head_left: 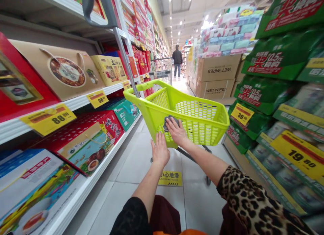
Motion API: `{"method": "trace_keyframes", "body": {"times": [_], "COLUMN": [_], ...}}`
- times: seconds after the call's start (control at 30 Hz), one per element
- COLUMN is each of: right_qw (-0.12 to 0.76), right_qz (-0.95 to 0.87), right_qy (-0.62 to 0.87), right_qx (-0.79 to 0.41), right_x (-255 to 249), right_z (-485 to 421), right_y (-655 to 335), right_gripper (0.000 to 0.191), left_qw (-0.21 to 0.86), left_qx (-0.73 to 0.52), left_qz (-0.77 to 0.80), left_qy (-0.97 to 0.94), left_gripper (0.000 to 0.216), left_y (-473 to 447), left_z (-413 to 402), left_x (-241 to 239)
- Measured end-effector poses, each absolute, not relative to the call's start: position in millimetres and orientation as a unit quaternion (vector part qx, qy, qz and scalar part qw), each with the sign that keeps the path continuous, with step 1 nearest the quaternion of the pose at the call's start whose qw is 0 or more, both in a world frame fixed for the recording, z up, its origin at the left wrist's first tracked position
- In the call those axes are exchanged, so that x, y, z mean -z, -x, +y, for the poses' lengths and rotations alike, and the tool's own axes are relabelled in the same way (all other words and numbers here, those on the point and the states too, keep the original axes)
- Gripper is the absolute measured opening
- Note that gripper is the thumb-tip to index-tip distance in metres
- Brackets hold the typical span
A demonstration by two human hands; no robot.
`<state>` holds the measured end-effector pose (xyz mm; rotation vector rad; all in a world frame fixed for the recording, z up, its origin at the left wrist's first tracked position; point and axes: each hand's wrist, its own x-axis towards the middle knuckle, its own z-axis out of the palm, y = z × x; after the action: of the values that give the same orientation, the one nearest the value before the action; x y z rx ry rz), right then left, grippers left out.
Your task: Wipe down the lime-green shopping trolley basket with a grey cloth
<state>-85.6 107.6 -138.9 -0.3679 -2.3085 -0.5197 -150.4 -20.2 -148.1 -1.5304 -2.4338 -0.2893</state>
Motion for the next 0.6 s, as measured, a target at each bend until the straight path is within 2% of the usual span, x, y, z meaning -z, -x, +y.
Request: {"method": "trace_keyframes", "body": {"times": [0.2, 0.47, 0.6], "right_qw": [0.334, 0.281, 0.254], "right_qz": [-0.909, -0.928, -0.937], "right_qy": [0.12, 0.109, 0.113], "right_qx": [0.217, 0.219, 0.211], "right_x": [158.3, 130.8, 150.7], "right_z": [113.1, 132.1, 136.3], "right_y": [82.6, 80.1, 67.4], "right_gripper": [0.04, 0.037, 0.037], "left_qw": [0.131, 0.126, 0.148], "left_qx": [0.086, 0.066, 0.061], "left_qz": [-0.831, -0.834, -0.819], "left_qy": [0.533, 0.534, 0.551], "left_gripper": [0.077, 0.077, 0.076], "left_y": [154.0, 162.8, 158.3], "left_z": [-27.0, -25.6, -8.8], "left_x": [145.7, 146.3, 133.3]}}
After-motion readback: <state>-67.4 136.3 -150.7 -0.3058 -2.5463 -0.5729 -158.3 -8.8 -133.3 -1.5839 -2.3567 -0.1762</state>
